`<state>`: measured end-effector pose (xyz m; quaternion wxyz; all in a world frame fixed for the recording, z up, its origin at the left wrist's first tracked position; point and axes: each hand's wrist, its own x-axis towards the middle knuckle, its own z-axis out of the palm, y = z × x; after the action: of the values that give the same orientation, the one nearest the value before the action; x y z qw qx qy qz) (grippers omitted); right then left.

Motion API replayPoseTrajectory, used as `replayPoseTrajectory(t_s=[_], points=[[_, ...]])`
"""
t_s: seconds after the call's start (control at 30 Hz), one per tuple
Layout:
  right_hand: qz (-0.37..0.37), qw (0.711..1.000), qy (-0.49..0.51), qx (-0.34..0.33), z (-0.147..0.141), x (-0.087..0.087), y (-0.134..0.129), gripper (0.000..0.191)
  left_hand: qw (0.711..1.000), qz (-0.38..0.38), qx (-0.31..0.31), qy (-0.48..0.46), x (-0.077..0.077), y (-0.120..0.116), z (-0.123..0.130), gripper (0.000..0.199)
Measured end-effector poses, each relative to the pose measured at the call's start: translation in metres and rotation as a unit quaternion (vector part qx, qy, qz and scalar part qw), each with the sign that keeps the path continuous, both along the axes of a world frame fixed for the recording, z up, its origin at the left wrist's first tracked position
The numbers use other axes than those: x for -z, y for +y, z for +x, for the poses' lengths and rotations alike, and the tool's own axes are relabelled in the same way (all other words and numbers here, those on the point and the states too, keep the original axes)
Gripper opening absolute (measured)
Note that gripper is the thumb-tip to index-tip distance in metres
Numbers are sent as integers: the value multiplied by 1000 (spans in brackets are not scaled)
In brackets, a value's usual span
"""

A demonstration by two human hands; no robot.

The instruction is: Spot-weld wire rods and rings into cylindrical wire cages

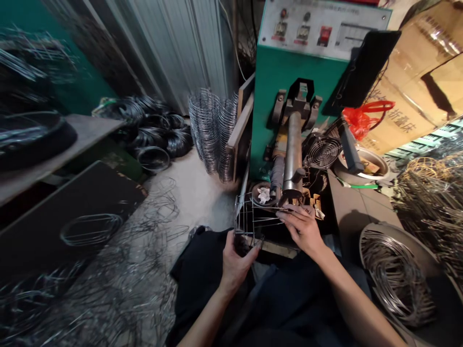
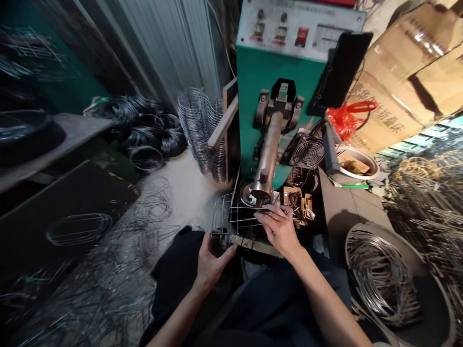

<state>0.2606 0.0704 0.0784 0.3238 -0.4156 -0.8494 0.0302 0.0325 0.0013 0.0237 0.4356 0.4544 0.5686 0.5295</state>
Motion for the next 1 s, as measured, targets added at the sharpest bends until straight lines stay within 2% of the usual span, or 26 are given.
replayPoseTrajectory(t_s=[0.2,0.4,0.53,0.7,0.8,0.9,0.93,1.0], points=[[2,1000,-1,9,-2,-5,1,24,1000,-4,3,-4,-2,1,-1,40],[12,999,18,25,-9,-3,2,23,998,10,-6,59,2,7,-6,41],[-12,995,62,73,-8,-2,2,14,998,8,-5,66,-1,9,-7,40],[-15,989,106,100,-2,-8,12,17,999,-12,14,28,-8,28,-10,45],[-11,989,115,96,-3,-11,17,16,999,-11,19,36,-12,40,-13,45],[-20,987,127,93,-6,-11,18,15,998,-9,35,47,-13,42,-16,43],[-24,987,131,93,-6,-11,18,15,998,-5,38,50,-11,41,-17,47],[-38,985,141,96,-2,-11,18,13,997,15,25,75,-3,38,-19,69]])
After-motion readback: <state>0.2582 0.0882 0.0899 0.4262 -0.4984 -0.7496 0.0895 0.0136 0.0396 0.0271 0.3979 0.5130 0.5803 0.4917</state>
